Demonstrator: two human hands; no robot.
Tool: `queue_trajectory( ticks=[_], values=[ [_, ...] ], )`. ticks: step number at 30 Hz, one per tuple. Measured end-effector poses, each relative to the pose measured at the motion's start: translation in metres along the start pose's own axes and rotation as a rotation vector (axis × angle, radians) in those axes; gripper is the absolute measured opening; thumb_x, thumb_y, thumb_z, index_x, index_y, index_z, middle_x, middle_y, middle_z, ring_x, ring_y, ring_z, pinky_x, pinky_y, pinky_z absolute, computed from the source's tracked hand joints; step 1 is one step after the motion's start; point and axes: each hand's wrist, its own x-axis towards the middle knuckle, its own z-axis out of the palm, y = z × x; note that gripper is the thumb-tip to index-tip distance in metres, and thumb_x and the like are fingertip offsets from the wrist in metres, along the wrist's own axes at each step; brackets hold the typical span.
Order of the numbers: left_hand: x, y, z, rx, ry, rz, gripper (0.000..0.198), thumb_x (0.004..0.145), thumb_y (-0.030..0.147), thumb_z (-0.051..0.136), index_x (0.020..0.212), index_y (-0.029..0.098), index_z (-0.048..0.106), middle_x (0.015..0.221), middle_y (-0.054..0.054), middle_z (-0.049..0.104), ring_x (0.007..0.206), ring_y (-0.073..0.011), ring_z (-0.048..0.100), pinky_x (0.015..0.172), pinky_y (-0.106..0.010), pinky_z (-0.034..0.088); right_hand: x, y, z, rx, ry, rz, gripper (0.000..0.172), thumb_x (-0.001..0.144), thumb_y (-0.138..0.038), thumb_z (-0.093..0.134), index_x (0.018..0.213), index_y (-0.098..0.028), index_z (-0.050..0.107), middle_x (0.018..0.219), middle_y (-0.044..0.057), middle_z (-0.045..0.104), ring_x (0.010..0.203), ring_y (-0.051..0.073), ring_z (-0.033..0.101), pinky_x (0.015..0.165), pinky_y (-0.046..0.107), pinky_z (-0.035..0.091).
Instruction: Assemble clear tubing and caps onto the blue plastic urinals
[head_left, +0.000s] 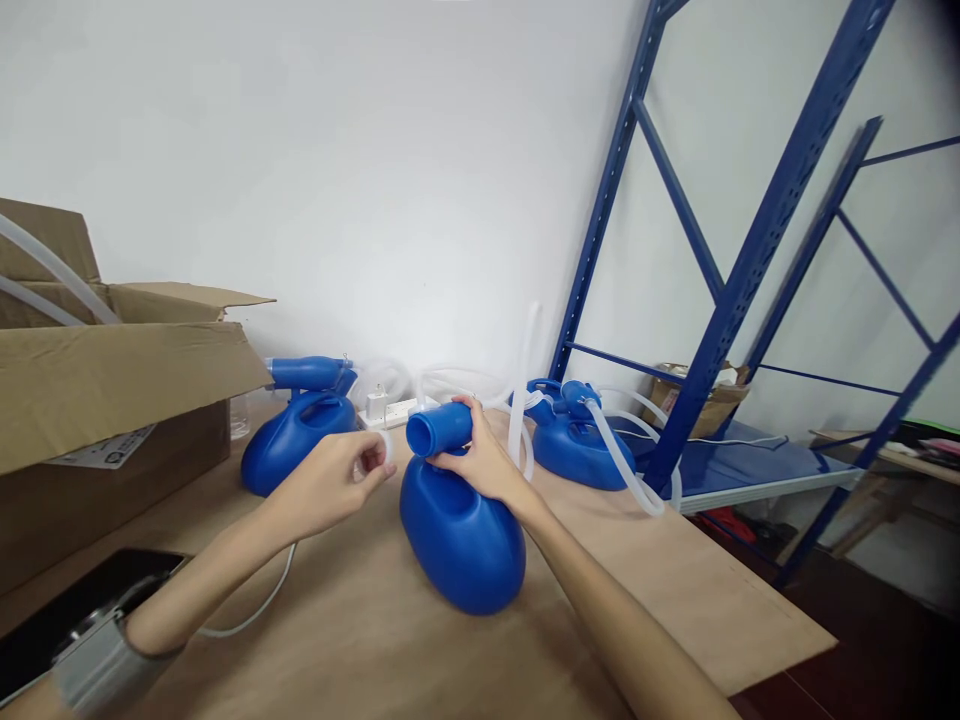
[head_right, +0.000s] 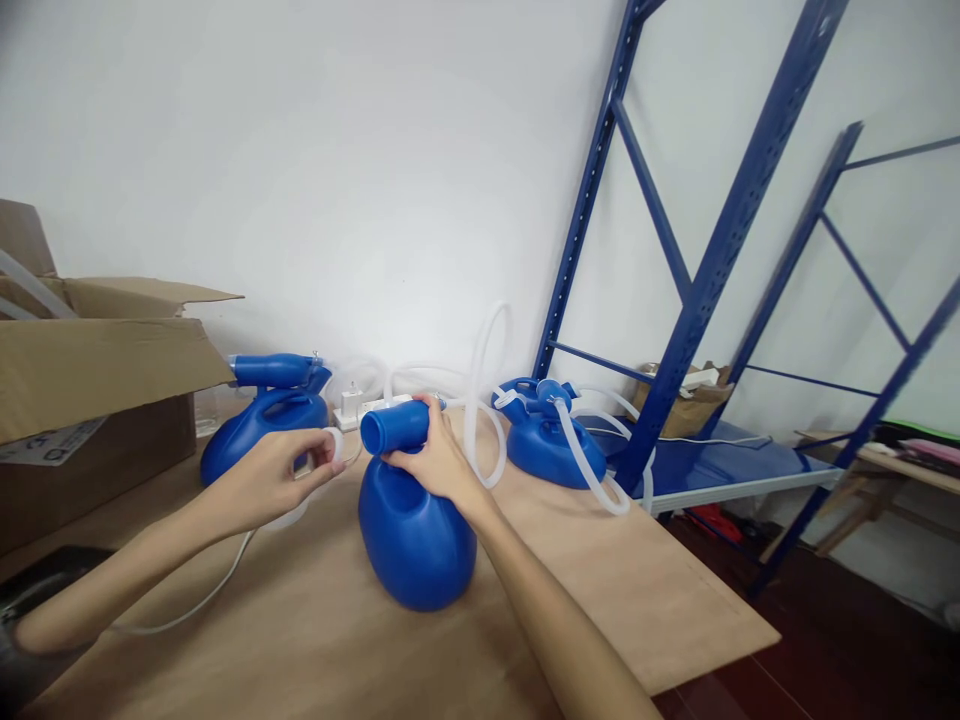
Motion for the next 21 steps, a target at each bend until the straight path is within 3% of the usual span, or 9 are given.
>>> queue_trajectory(
  ticks=[4,9,11,13,14,16,18,19,21],
  values=[
    [-0.015,-0.029,0.018,0.231,-0.152,-0.133,0.020,0.084,0.033,0.051,0.068,0.024,0.058,0.071,-0.005,0.068,0.067,-0.0238,0.064,0.058,-0.031,0.033,-0.002,0.000,0.000,-0.006,0.008,-0.012,0.091,0.069,-0.037,0.083,0.146,-0.028,0.035,0.137,0.011,0.053,0.120,0.029,0.059,0.101,0.046,0.049],
    [-0.028,-0.041,0.038,0.380,-0.148,-0.157,0.015,0.080,0.027,0.053,0.066,0.023,0.059,0.077,-0.009,0.069,0.072,-0.0289,0.066,0.057,-0.032,0.032,-0.002,-0.004,-0.001,-0.037,0.001,-0.018,0.099,0.066,-0.043,0.087,0.150,-0.029,0.036,0.139,0.011,0.055,0.121,0.030,0.060,0.102,0.046,0.050],
    [-0.030,-0.038,0.041,0.355,-0.089,-0.164,0.018,0.084,0.031,0.052,0.073,0.023,0.062,0.083,-0.010,0.071,0.076,-0.0300,0.067,0.061,-0.033,0.038,-0.003,-0.007,-0.001,-0.059,0.005,0.000,0.102,0.064,-0.048,0.089,0.150,-0.029,0.036,0.138,0.010,0.058,0.121,0.031,0.061,0.102,0.047,0.050],
    [-0.029,-0.032,0.042,0.253,0.032,-0.129,0.024,0.089,0.039,0.052,0.098,0.022,0.067,0.094,-0.010,0.073,0.085,-0.0301,0.069,0.069,-0.036,0.047,-0.004,-0.009,-0.001,-0.069,0.017,0.021,0.096,0.065,-0.053,0.088,0.146,-0.029,0.042,0.134,0.009,0.063,0.118,0.031,0.064,0.101,0.048,0.051],
    [-0.028,-0.028,0.042,0.175,0.110,-0.102,0.037,0.089,0.044,0.055,0.117,0.022,0.063,0.105,-0.011,0.072,0.092,-0.0299,0.069,0.075,-0.038,0.051,-0.004,-0.010,-0.001,-0.063,0.024,0.025,0.092,0.066,-0.055,0.087,0.144,-0.029,0.045,0.131,0.009,0.064,0.117,0.031,0.065,0.100,0.048,0.052],
    [-0.023,-0.017,0.041,-0.004,0.258,-0.047,0.076,0.086,0.053,0.062,0.150,0.024,0.035,0.132,-0.014,0.064,0.108,-0.0290,0.067,0.086,-0.041,0.054,-0.006,-0.012,-0.001,-0.038,0.021,0.012,0.083,0.071,-0.058,0.084,0.141,-0.028,0.051,0.129,0.009,0.067,0.114,0.030,0.067,0.099,0.048,0.053],
    [-0.016,-0.004,0.039,-0.148,0.347,-0.020,0.100,0.082,0.056,0.068,0.159,0.029,0.010,0.153,-0.016,0.046,0.121,-0.0289,0.063,0.094,-0.043,0.054,-0.007,-0.014,-0.002,-0.036,-0.008,-0.032,0.080,0.072,-0.057,0.084,0.140,-0.028,0.055,0.131,0.009,0.067,0.118,0.031,0.066,0.102,0.048,0.052],
    [-0.012,0.003,0.037,-0.195,0.365,-0.016,0.104,0.081,0.057,0.070,0.160,0.030,0.007,0.158,-0.016,0.041,0.125,-0.0297,0.061,0.097,-0.045,0.053,-0.007,-0.015,-0.003,-0.051,-0.029,-0.057,0.080,0.071,-0.056,0.085,0.141,-0.028,0.056,0.133,0.009,0.067,0.121,0.031,0.064,0.104,0.048,0.050],
    [-0.004,0.016,0.034,-0.237,0.371,-0.017,0.096,0.080,0.056,0.070,0.157,0.029,0.021,0.156,-0.015,0.045,0.130,-0.0319,0.058,0.104,-0.048,0.050,-0.008,-0.017,-0.005,-0.087,-0.081,-0.093,0.084,0.068,-0.052,0.087,0.143,-0.028,0.056,0.137,0.009,0.065,0.127,0.033,0.061,0.109,0.050,0.047]
  ],
)
